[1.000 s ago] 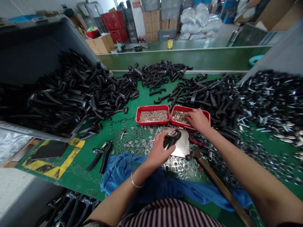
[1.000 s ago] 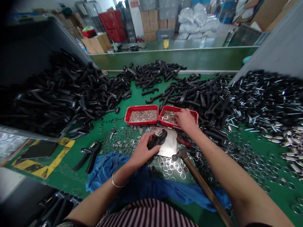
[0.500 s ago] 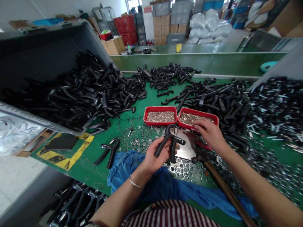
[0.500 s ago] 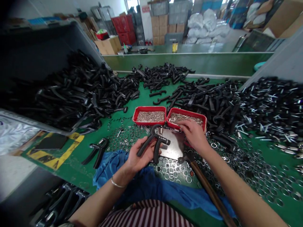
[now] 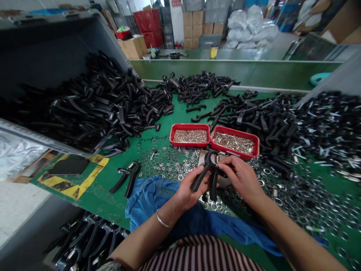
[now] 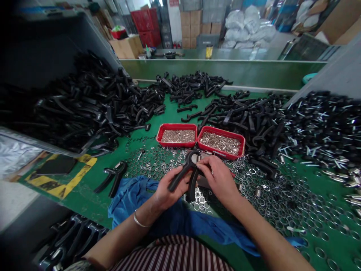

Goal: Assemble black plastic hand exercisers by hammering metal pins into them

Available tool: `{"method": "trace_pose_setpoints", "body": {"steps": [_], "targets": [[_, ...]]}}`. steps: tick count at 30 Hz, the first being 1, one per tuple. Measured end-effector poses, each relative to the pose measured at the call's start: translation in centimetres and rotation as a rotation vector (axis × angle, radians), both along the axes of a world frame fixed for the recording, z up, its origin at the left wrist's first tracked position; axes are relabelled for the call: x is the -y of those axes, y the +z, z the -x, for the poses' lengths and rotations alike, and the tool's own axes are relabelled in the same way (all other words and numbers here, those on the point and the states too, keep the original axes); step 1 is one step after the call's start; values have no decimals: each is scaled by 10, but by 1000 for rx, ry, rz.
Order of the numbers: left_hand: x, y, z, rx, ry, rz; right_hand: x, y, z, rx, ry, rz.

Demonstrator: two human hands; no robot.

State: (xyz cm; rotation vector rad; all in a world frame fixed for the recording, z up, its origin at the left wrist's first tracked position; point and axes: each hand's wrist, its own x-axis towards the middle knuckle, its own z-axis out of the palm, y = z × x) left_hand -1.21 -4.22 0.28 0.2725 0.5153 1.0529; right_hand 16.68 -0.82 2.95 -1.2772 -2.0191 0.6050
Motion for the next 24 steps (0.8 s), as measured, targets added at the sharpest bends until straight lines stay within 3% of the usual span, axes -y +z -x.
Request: {"method": "trace_pose_setpoints", "body": {"steps": [10,16,24], "targets": [[5,-1,-2,-68,-31,-44,8,2,6,333,50,-279],[9,5,0,-42,-100,-43,6,0,4,152,54,-124],[7,8,0,-56,-115,-86,12,-5,4,110,19,-288]]}}
